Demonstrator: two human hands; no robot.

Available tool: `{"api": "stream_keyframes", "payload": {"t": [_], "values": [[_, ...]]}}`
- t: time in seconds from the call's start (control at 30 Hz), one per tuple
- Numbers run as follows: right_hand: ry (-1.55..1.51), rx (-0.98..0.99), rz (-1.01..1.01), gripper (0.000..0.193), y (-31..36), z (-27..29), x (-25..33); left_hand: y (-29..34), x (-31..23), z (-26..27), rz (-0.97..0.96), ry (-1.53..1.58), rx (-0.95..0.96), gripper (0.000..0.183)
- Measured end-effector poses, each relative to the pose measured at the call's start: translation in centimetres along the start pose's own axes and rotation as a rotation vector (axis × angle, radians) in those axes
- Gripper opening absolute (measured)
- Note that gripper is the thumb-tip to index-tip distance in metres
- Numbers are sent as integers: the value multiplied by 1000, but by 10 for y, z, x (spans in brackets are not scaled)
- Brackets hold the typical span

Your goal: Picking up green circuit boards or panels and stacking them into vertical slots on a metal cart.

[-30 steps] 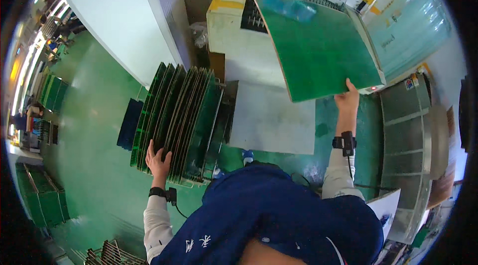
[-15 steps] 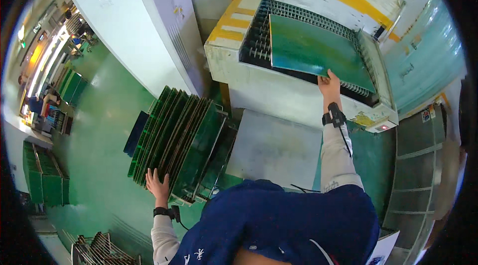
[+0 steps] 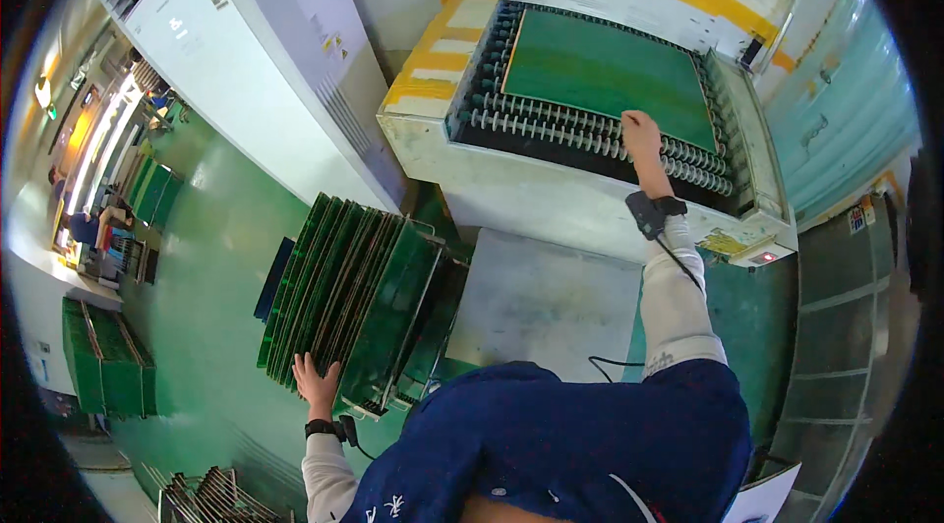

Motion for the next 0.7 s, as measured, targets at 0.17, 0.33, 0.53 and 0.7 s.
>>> {"api": "stream_keyframes", "payload": {"t": [0.17, 0.33, 0.53, 0.7], "values": [[643, 17, 279, 47, 18, -29, 17, 4, -3, 2, 1, -11, 32, 83], [679, 55, 161, 53, -4, -32, 11, 3, -2, -3, 14, 6, 44, 86], [709, 98, 66, 54, -18, -25, 19, -2, 4, -13, 6, -7, 61, 91], [697, 94, 89, 54, -27, -26, 16, -4, 4, -14, 16, -4, 94, 93]]}}
Point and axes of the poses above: each hand's wrist, its own y-axis away from the middle knuckle, its own z-axis out of the back of the hand, x = y × z, the point moved 7 cm from there along -y, towards the middle knuckle, and after that the axes turned 13 degrees about -y, right-handed, at the moved point
